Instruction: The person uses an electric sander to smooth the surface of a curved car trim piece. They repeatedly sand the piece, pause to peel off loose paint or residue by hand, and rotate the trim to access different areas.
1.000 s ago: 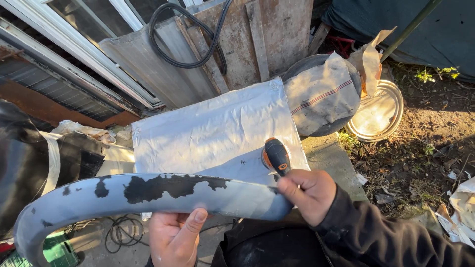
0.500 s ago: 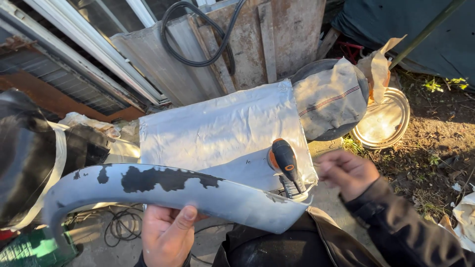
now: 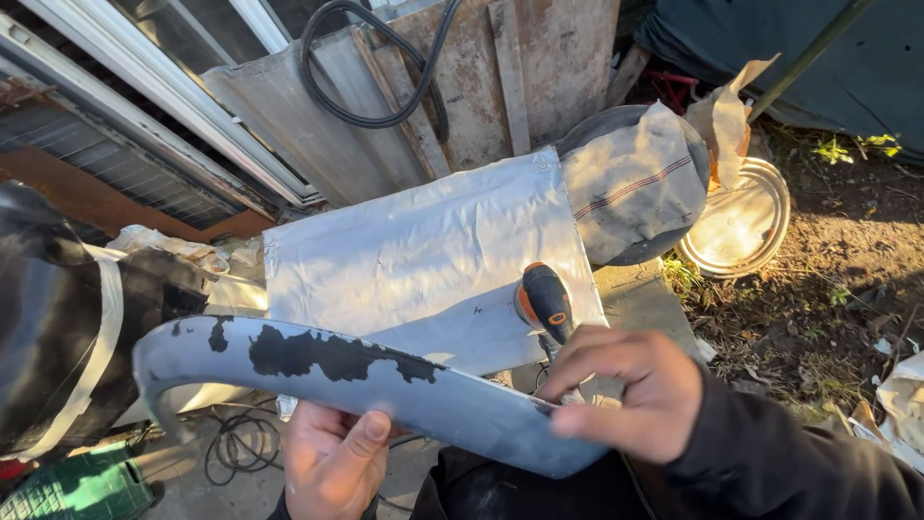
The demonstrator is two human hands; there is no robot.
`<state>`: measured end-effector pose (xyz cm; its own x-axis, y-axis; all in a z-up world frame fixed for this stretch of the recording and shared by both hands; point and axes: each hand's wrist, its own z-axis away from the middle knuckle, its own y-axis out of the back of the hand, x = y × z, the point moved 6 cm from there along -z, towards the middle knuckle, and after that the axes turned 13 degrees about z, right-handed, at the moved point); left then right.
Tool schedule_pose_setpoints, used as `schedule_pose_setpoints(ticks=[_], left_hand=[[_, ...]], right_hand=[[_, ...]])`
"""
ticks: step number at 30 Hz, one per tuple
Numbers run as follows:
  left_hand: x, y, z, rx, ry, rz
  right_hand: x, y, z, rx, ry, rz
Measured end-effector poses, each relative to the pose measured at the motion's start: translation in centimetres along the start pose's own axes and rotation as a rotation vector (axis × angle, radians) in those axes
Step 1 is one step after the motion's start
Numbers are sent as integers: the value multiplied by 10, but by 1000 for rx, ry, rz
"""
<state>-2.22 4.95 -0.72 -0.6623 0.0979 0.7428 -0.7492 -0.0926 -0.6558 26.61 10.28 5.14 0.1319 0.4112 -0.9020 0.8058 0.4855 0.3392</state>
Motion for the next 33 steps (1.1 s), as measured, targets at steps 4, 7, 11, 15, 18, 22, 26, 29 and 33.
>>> schedule_pose_setpoints(ticks=[4, 7, 11, 15, 18, 22, 26, 29, 33], left_hand=[[2, 4, 1, 18, -30, -9], [0, 5, 2, 91, 32, -30], [-1, 5, 0, 33, 75, -80], [1, 8, -3, -12, 101, -148], [8, -9, -9, 17, 73, -228], [-1, -4, -13, 7, 117, -304], [-6, -29, -23, -121, 235, -333], [-10, -35, -25, -173, 276, -399], [-18, -46, -27, -215, 288, -430]], right_hand=[[45, -30, 24, -176, -356, -35], [40, -30, 22, -153, -248, -113], [44, -26, 25, -262, -176, -253], [65, -13, 35, -252, -124, -339], [181, -4, 96, 75, -651, -247], [280, 5, 164, 226, -708, -330], [285, 4, 172, 212, -534, -415], [258, 1, 147, 224, -546, -308], [203, -10, 103, 175, -411, -273]])
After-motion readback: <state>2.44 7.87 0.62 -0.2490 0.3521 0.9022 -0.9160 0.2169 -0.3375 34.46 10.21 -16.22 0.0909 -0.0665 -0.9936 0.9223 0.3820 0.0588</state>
